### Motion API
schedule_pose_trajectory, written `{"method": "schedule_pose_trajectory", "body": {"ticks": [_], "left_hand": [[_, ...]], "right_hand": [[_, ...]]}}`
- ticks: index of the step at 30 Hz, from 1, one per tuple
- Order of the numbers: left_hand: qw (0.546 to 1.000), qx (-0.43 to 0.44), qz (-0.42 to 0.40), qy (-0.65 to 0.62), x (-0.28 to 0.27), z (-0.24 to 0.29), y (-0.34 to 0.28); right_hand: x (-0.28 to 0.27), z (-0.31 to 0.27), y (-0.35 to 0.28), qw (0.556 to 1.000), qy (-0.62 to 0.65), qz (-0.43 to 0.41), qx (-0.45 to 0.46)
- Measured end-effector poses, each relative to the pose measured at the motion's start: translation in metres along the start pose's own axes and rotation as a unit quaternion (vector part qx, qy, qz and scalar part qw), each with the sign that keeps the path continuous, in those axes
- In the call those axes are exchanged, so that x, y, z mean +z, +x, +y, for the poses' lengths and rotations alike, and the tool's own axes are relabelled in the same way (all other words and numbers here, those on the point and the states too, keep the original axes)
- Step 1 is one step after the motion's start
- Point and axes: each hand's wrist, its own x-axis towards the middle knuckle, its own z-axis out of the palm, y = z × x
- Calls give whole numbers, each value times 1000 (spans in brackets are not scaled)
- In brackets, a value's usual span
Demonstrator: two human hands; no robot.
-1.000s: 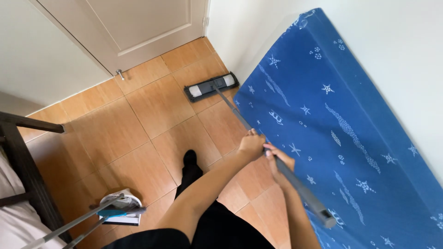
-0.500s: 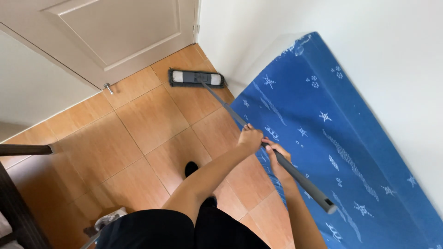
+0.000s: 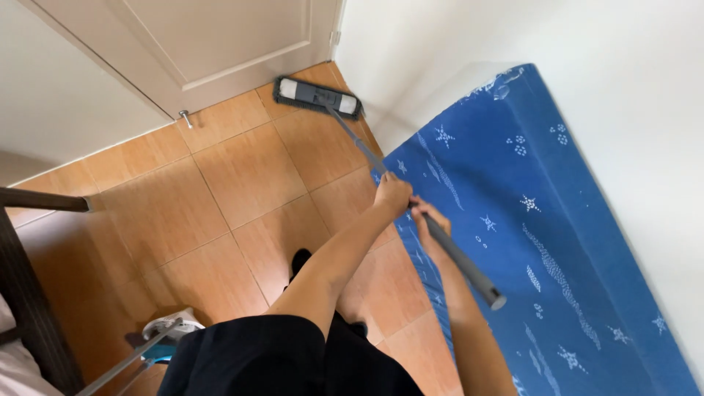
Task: The person mops a tiled floor in a bedroom using a flat mop, moving around a bed and a blue rug. The person then opens a door and picks up a broom and dustpan.
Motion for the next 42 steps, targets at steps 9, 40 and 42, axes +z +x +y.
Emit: {"method": "schedule_pose_trajectory", "body": {"ticks": [9,40,42], "left_hand": [[998,52,-27,31,55,66,-150],[997,-20,-59,49,98,-115,-65],[996,-36,-78,9,71,-122,-46]], "right_hand": [[-36,-17,-162,994,-9,-68,-88],[84,39,-22,985,-4,-147,-94],[88,34,1,983,13,-104,-148]]}}
